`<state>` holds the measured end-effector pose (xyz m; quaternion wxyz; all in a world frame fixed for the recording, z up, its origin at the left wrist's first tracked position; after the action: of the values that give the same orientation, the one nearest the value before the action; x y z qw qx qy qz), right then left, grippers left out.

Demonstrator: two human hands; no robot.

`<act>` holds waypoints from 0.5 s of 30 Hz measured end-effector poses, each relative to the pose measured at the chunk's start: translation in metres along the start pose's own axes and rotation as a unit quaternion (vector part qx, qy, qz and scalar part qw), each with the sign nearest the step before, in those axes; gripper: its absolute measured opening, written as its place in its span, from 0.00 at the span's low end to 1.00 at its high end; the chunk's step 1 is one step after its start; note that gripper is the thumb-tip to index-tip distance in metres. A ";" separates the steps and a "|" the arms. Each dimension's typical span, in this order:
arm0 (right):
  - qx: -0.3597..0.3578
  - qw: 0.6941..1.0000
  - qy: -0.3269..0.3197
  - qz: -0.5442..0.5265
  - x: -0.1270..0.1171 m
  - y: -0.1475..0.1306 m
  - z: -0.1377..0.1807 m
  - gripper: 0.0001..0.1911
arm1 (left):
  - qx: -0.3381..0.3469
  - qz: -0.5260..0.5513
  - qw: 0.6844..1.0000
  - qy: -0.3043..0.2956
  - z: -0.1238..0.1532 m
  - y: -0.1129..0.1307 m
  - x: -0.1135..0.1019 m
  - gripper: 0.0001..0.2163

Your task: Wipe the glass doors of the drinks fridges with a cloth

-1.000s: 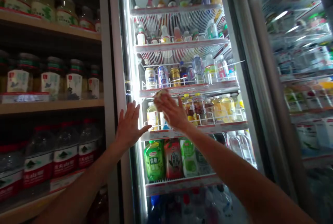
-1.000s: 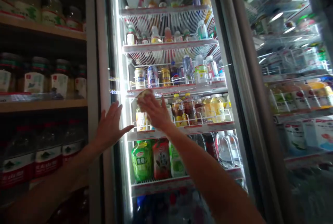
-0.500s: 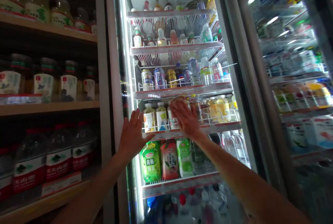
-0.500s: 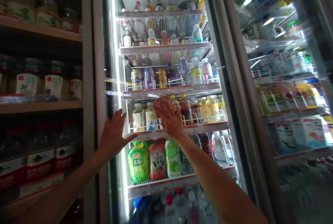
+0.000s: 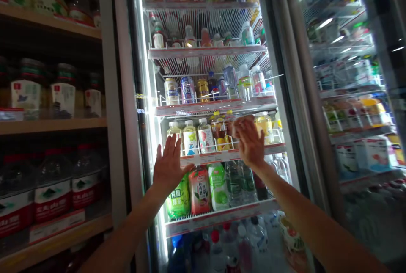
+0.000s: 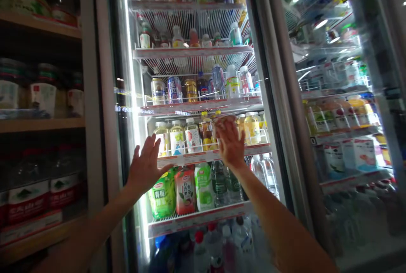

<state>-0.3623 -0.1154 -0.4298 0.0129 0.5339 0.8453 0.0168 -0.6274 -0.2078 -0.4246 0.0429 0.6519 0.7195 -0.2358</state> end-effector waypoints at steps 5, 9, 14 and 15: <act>0.181 0.982 0.044 0.015 -0.005 0.027 -0.005 0.26 | 0.019 0.017 1.000 0.016 0.004 0.014 0.006 0.38; -0.112 0.991 -0.066 -0.016 0.000 -0.044 0.010 0.25 | 0.035 0.016 0.999 0.023 0.006 0.028 0.012 0.38; 0.005 1.000 -0.014 0.011 -0.010 0.017 0.026 0.22 | 0.035 0.014 0.999 0.013 0.008 0.029 0.013 0.38; 0.083 0.996 0.016 0.025 -0.012 0.039 0.026 0.22 | 0.031 0.017 0.999 0.014 0.008 0.030 0.013 0.38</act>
<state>-0.3212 -0.1095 -0.4542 -0.0453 0.5538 0.8302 -0.0447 -0.6021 -0.1977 -0.4451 0.0161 0.6681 0.7013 -0.2483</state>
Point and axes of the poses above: each hand's wrist, its own z-axis away from the middle knuckle, its own x-axis out of the palm, y = z × x, the point moved 1 cm from there along -z, towards the middle knuckle, and after that the axes turned 4 degrees about -y, right-handed, at the moved point
